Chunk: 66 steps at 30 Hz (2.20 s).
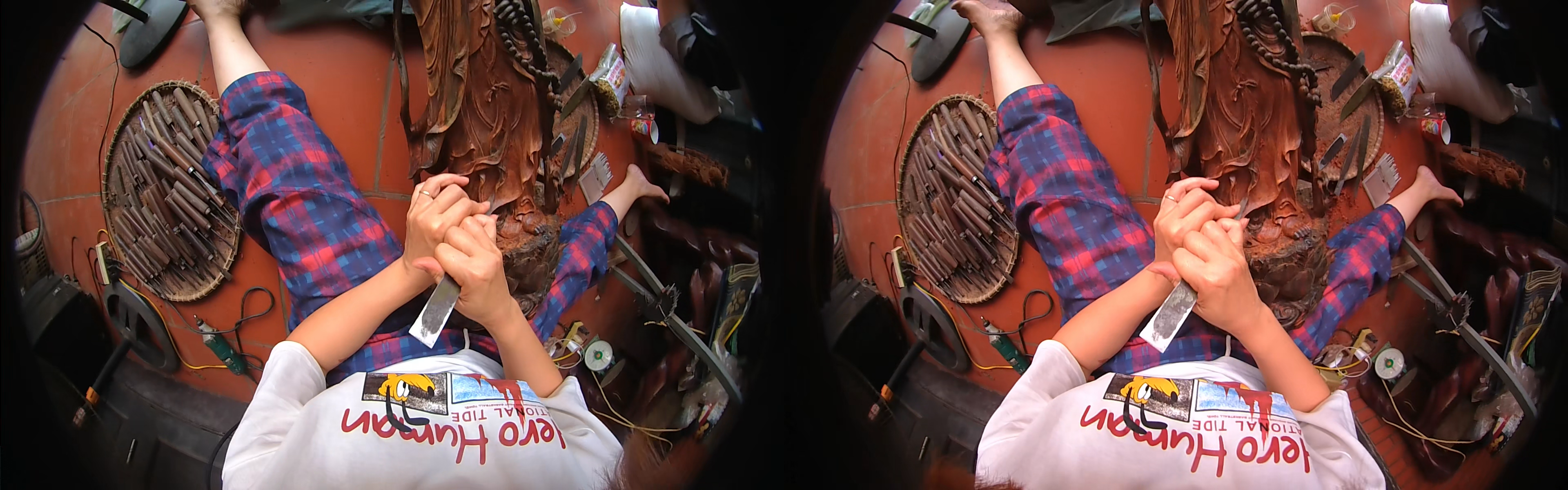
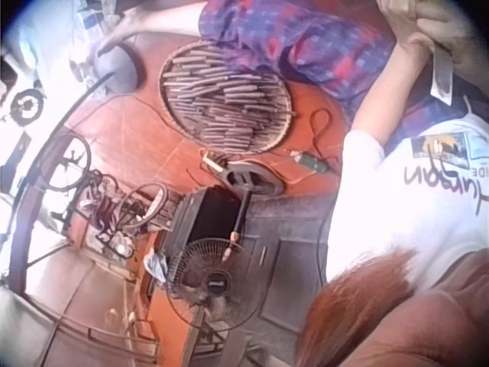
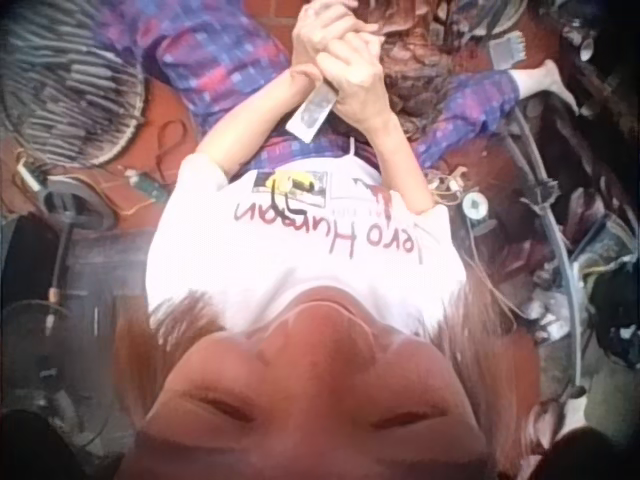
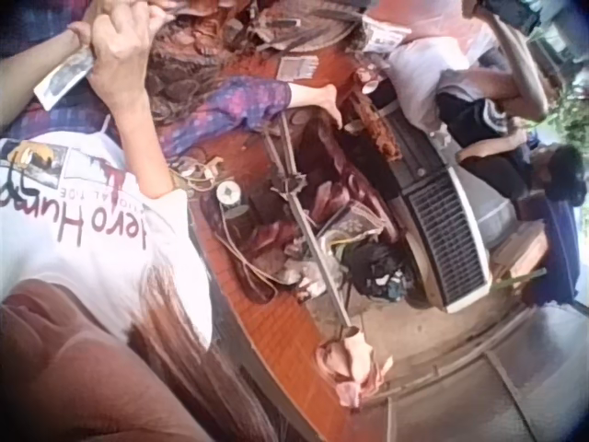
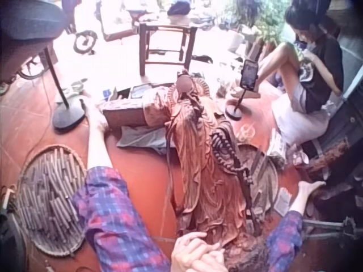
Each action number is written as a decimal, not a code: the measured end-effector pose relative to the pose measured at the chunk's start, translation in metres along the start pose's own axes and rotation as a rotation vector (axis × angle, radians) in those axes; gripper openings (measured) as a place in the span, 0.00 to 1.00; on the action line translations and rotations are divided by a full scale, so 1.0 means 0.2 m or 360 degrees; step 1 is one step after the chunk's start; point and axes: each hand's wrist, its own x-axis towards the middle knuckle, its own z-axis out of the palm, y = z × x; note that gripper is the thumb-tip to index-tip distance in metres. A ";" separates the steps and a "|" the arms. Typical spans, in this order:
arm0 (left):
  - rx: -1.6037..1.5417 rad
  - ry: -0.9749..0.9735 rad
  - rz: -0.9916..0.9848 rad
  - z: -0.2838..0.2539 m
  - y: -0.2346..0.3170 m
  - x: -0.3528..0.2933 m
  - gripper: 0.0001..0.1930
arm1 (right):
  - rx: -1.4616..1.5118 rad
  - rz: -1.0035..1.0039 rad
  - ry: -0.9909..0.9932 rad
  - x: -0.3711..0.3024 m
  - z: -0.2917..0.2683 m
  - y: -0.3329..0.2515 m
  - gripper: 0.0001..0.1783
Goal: The person sits on the floor and carves a large, ornate wooden sculpture using various hand tools. They switch between different chisels and knives to refine the details of the wood, occasionally pausing to inspect the work or adjust their grip.
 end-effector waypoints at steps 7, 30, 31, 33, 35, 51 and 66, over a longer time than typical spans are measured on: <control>0.0082 -0.0051 -0.0012 0.00 0.00 0.01 0.09 | -0.0021 0.0008 -0.0056 0.01 -0.01 0.01 0.18; 0.0137 -0.0047 0.0077 -0.02 0.04 0.03 0.14 | 0.0007 -0.0151 -0.0148 -0.02 -0.07 0.05 0.17; 0.0146 -0.0046 0.0058 -0.01 0.05 0.02 0.14 | 0.0008 -0.0142 -0.0140 -0.02 -0.08 0.04 0.17; 0.0129 -0.0044 0.0103 -0.01 0.03 0.07 0.14 | 0.0008 -0.0105 -0.0161 0.02 -0.11 0.05 0.18; 0.0161 -0.0084 0.0132 -0.02 0.02 0.09 0.14 | 0.0019 -0.0090 -0.0151 0.04 -0.12 0.06 0.18; 0.0153 -0.0089 0.0206 -0.05 -0.03 0.06 0.15 | 0.0049 -0.0072 -0.0145 0.02 -0.04 0.05 0.20; -0.0023 -0.0138 -0.0023 -0.06 -0.09 0.10 0.08 | -0.0031 -0.0053 -0.0086 0.11 -0.01 0.03 0.17</control>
